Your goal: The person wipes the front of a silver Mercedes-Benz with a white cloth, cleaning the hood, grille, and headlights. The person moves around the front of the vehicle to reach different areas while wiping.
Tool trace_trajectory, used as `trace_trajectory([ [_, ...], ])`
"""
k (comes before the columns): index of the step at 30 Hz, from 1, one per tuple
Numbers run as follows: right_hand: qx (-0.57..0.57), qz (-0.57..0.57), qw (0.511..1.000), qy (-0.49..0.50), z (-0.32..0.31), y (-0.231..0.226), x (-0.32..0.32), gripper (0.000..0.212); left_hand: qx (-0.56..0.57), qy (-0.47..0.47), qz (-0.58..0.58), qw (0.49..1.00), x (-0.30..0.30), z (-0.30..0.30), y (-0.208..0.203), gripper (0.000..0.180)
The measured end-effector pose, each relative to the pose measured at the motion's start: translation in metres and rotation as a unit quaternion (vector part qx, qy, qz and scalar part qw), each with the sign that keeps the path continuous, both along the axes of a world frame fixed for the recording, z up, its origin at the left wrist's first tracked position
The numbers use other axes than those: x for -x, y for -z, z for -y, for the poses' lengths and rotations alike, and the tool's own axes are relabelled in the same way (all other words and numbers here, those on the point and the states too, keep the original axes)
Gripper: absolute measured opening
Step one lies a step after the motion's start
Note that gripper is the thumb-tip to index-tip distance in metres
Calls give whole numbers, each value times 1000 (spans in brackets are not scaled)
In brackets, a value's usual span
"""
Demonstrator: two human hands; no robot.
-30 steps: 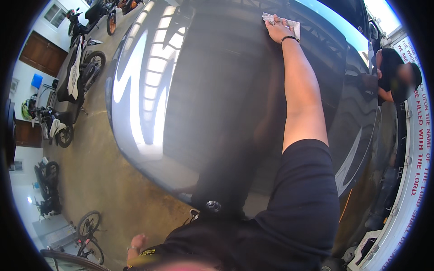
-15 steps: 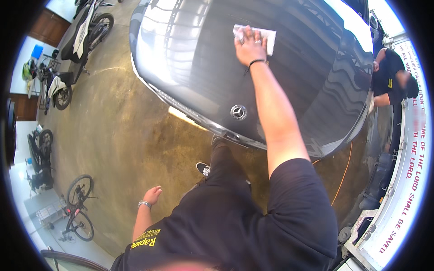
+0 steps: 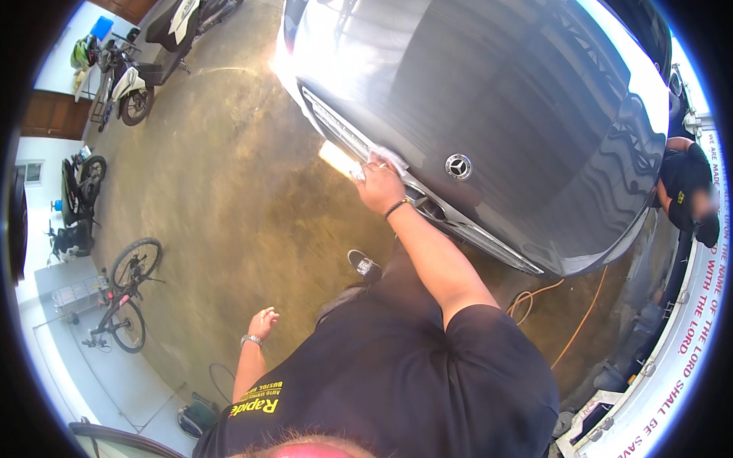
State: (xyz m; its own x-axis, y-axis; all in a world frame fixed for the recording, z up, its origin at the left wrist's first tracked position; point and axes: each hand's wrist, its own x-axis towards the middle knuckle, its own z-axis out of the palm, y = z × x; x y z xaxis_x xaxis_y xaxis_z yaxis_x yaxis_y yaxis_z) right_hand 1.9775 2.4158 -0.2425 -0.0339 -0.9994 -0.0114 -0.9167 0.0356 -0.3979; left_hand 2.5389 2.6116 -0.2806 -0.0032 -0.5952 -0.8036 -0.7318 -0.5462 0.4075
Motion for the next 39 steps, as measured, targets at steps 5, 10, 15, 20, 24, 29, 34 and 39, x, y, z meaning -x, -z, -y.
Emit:
trace_trajectory([
  [5, -89, 639, 718, 262, 5, -28, -1, 30, 11, -61, 6, 998, 18, -14, -4, 40],
  [10, 171, 578, 778, 177, 45, -131, 140, 32, 4, -143, -42, 989, 33, -41, 14, 36],
  [15, 168, -152, 959, 173, 101, -146, 238, 51, -44, -136, -39, 989, 42, -67, 33, 37],
  [20, 17, -292, 931, 218, 94, -80, 169, 62, -32, -135, -33, 990, 46, -81, 40, 39],
  [24, 65, -247, 965, 64, 52, -47, 86, 56, -86, -80, -11, 993, 46, -72, 37, 37],
  [29, 24, -192, 979, -60, -31, -52, 86, 57, -33, -46, -32, 998, 39, -36, 31, 34],
  [34, -3, -172, 985, -7, -128, -74, 126, 59, 42, -82, -51, 994, 29, -16, 29, 32],
  [39, 113, -55, 959, 253, -132, -101, 150, 41, -11, 6, -38, 999, 40, -14, 35, 31],
])
